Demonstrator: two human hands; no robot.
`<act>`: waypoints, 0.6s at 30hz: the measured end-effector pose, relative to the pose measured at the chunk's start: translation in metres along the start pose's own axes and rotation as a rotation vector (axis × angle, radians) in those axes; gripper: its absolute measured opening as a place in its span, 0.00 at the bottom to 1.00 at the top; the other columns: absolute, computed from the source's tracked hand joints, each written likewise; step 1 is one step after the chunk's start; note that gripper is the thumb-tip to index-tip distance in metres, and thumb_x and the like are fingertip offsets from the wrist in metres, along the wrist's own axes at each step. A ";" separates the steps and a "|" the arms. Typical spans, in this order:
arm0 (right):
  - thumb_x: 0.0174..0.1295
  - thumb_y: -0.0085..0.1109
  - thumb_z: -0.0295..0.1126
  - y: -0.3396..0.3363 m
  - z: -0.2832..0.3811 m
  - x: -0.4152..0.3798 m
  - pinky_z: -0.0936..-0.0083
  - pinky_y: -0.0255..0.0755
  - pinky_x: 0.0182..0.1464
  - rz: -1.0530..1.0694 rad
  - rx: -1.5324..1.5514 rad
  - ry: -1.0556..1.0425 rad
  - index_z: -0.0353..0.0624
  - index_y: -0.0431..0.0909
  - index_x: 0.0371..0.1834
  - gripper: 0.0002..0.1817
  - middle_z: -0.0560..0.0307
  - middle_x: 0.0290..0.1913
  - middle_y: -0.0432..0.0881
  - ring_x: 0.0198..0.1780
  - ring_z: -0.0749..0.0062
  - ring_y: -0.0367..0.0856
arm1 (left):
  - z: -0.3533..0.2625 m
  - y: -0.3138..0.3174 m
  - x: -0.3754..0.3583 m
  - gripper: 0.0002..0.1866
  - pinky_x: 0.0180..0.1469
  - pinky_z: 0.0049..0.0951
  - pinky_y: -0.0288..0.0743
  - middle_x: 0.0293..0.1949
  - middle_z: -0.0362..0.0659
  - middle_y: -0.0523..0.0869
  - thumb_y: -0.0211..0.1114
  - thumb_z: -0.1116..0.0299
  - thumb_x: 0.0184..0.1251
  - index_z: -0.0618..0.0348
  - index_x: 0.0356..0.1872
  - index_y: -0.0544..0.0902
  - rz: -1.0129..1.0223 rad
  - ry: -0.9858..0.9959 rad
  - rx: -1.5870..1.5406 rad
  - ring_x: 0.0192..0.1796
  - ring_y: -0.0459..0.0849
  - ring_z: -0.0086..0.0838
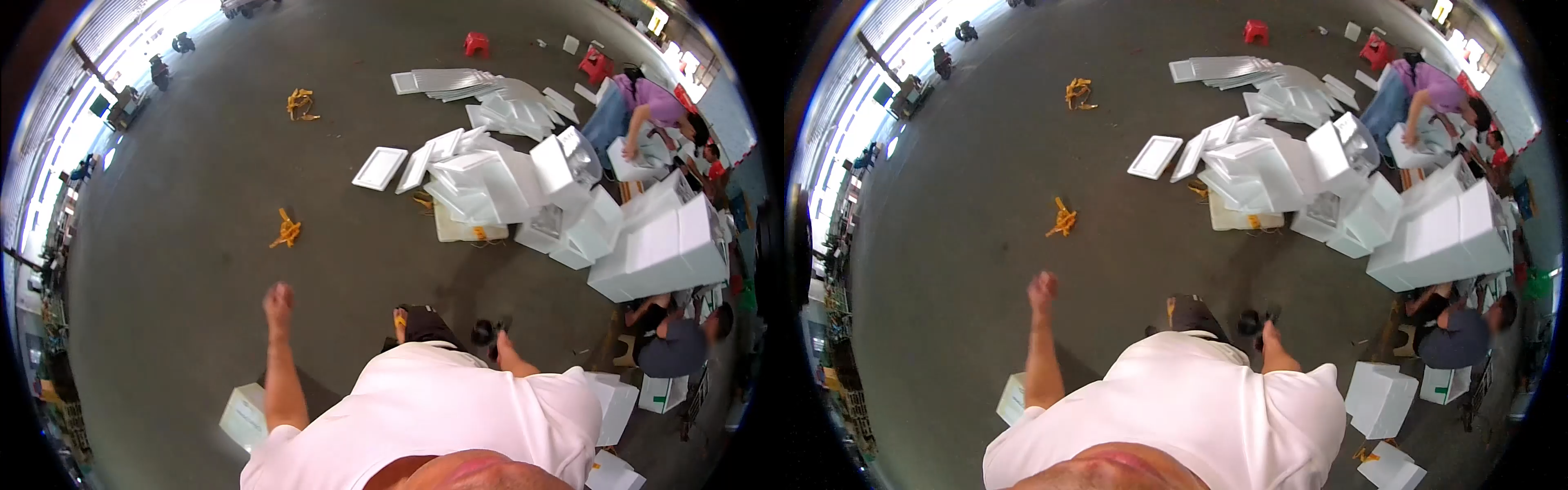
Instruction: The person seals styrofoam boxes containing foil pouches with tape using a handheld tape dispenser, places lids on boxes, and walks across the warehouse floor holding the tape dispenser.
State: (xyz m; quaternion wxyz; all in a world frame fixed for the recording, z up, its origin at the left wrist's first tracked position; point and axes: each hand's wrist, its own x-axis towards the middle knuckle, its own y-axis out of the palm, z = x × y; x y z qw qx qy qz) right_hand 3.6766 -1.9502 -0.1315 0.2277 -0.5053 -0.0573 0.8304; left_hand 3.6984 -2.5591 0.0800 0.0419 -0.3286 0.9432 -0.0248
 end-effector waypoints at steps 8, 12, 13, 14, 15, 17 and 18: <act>0.61 0.55 0.44 0.359 0.379 -0.012 0.65 0.77 0.25 0.469 0.030 -0.287 0.39 0.73 0.36 0.17 0.50 0.26 0.78 0.21 0.63 0.78 | 0.208 -0.049 0.019 0.13 0.28 0.31 0.70 0.24 0.40 0.78 0.55 0.60 0.68 0.56 0.28 0.79 -0.081 -1.232 0.139 0.25 0.74 0.27; 0.61 0.55 0.44 0.476 0.475 0.001 0.64 0.79 0.27 0.439 0.099 -0.277 0.42 0.73 0.40 0.16 0.53 0.26 0.77 0.22 0.63 0.79 | 0.210 -0.048 0.206 0.13 0.27 0.31 0.69 0.23 0.41 0.78 0.54 0.61 0.67 0.56 0.27 0.79 0.011 -1.212 0.234 0.25 0.74 0.27; 0.61 0.55 0.45 0.500 0.486 0.003 0.63 0.79 0.26 0.399 0.100 -0.205 0.42 0.73 0.40 0.17 0.54 0.26 0.77 0.22 0.64 0.79 | 0.208 -0.047 0.271 0.13 0.27 0.31 0.69 0.23 0.41 0.78 0.54 0.61 0.67 0.56 0.26 0.79 0.026 -1.174 0.249 0.24 0.74 0.27; 0.60 0.54 0.45 0.523 0.495 -0.004 0.62 0.78 0.24 0.302 0.124 -0.112 0.42 0.74 0.40 0.16 0.54 0.25 0.77 0.21 0.64 0.78 | 0.202 -0.046 0.336 0.13 0.27 0.31 0.68 0.23 0.41 0.78 0.54 0.61 0.67 0.57 0.26 0.79 0.047 -1.134 0.266 0.24 0.74 0.27; 0.59 0.54 0.45 0.541 0.492 0.010 0.61 0.77 0.23 0.253 0.139 -0.034 0.43 0.74 0.41 0.16 0.55 0.25 0.76 0.20 0.64 0.77 | 0.197 -0.045 0.403 0.14 0.27 0.31 0.68 0.23 0.41 0.78 0.54 0.61 0.67 0.57 0.26 0.78 0.059 -1.081 0.296 0.24 0.74 0.27; 0.56 0.54 0.46 0.569 0.479 0.037 0.57 0.78 0.28 0.078 0.053 0.060 0.45 0.75 0.43 0.18 0.52 0.32 0.77 0.28 0.60 0.80 | 0.184 -0.032 0.562 0.14 0.26 0.31 0.68 0.22 0.42 0.78 0.53 0.61 0.66 0.57 0.25 0.78 0.112 -0.903 0.406 0.24 0.74 0.27; 0.56 0.54 0.49 0.578 0.487 0.019 0.57 0.77 0.34 0.074 0.005 0.109 0.34 0.73 0.54 0.30 0.45 0.46 0.77 0.39 0.59 0.80 | 0.177 -0.023 0.649 0.14 0.26 0.31 0.68 0.22 0.42 0.79 0.53 0.61 0.66 0.57 0.25 0.78 0.154 -0.749 0.500 0.24 0.74 0.27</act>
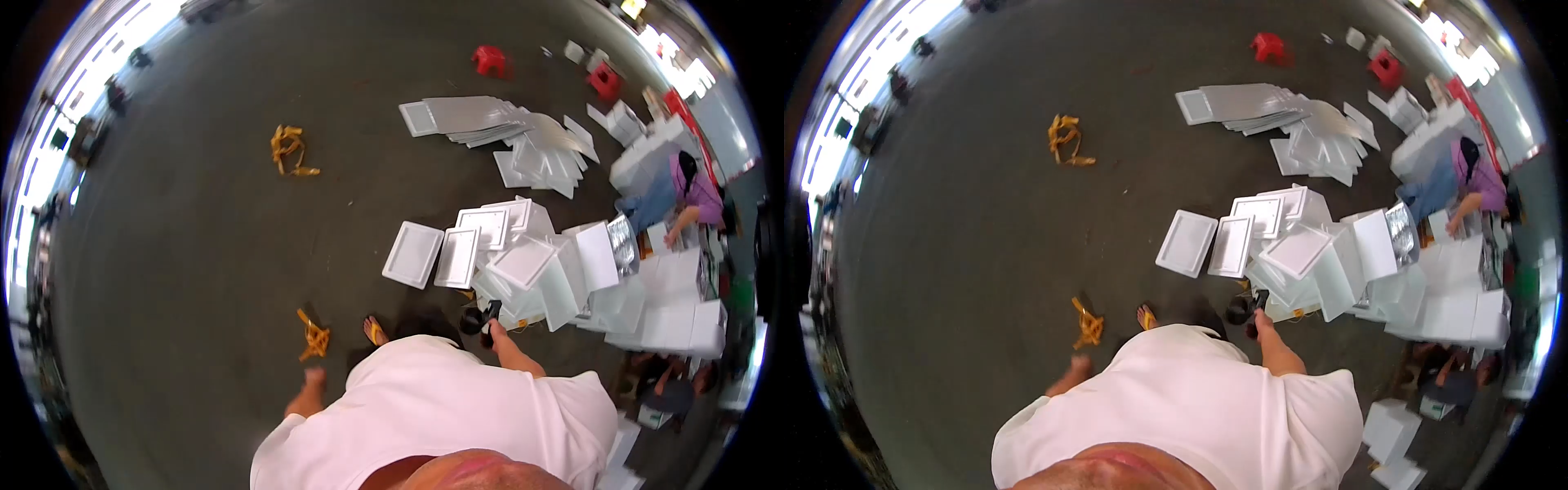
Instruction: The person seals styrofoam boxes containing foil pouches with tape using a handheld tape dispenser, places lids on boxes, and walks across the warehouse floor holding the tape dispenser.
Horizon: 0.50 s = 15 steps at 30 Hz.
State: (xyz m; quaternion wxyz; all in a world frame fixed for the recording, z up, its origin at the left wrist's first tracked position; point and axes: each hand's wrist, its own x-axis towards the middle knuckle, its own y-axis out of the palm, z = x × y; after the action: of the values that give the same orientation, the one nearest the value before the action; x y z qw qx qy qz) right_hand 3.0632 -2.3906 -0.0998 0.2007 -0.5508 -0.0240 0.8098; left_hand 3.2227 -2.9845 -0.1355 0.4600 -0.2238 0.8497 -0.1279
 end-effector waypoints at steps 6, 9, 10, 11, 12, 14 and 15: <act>0.54 0.55 0.46 0.116 0.087 0.006 0.48 0.73 0.37 -0.198 -0.005 0.198 0.42 0.75 0.53 0.26 0.45 0.42 0.78 0.39 0.51 0.79 | -0.532 -0.084 0.211 0.16 0.25 0.23 0.63 0.22 0.33 0.77 0.56 0.57 0.70 0.55 0.25 0.78 -0.110 0.662 -0.351 0.24 0.71 0.18; 0.54 0.55 0.47 0.192 0.185 0.041 0.49 0.73 0.35 -0.178 0.079 0.142 0.39 0.75 0.53 0.27 0.44 0.40 0.78 0.37 0.52 0.78 | -0.704 -0.056 0.227 0.17 0.26 0.21 0.60 0.22 0.31 0.74 0.56 0.56 0.72 0.55 0.26 0.76 -0.094 0.835 -0.574 0.23 0.68 0.16; 0.54 0.55 0.48 0.220 0.201 0.081 0.50 0.73 0.35 -0.152 0.116 0.137 0.37 0.75 0.53 0.29 0.44 0.40 0.78 0.36 0.52 0.78 | -0.729 -0.056 0.241 0.16 0.27 0.20 0.59 0.22 0.31 0.72 0.56 0.57 0.73 0.55 0.27 0.75 -0.003 0.912 -0.366 0.24 0.67 0.15; 0.54 0.56 0.50 0.248 0.240 0.115 0.51 0.73 0.34 -0.121 0.158 0.120 0.34 0.74 0.53 0.31 0.44 0.39 0.78 0.35 0.52 0.78 | -0.761 -0.054 0.258 0.16 0.27 0.19 0.59 0.23 0.30 0.70 0.56 0.58 0.74 0.55 0.27 0.75 0.082 0.994 -0.159 0.25 0.65 0.14; 0.54 0.57 0.54 0.277 0.293 0.126 0.56 0.74 0.32 -0.059 0.182 0.137 0.29 0.73 0.55 0.37 0.44 0.39 0.78 0.33 0.55 0.77 | -0.769 -0.039 0.280 0.14 0.28 0.20 0.58 0.23 0.30 0.66 0.56 0.59 0.74 0.55 0.28 0.73 0.122 0.977 -0.167 0.25 0.63 0.15; 0.54 0.59 0.59 0.338 0.397 0.164 0.58 0.74 0.22 -0.075 0.308 0.028 0.43 0.75 0.50 0.32 0.52 0.31 0.76 0.28 0.60 0.77 | -0.752 -0.008 0.341 0.14 0.27 0.24 0.62 0.23 0.32 0.72 0.54 0.59 0.73 0.55 0.28 0.76 0.119 0.715 -0.161 0.26 0.69 0.19; 0.59 0.56 0.56 0.364 0.457 0.172 0.62 0.74 0.20 0.006 0.363 -0.030 0.42 0.74 0.45 0.27 0.52 0.27 0.75 0.25 0.62 0.77 | -0.729 -0.007 0.375 0.15 0.28 0.28 0.66 0.25 0.35 0.75 0.55 0.58 0.71 0.56 0.27 0.78 0.156 0.485 0.175 0.28 0.72 0.22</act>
State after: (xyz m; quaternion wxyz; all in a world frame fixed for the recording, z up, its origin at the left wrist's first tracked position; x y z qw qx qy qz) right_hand 2.4889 -2.5809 -0.1666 0.2940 -0.4936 0.1214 0.8094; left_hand 2.4345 -3.1686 -0.0079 0.2692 -0.0798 0.9355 -0.2147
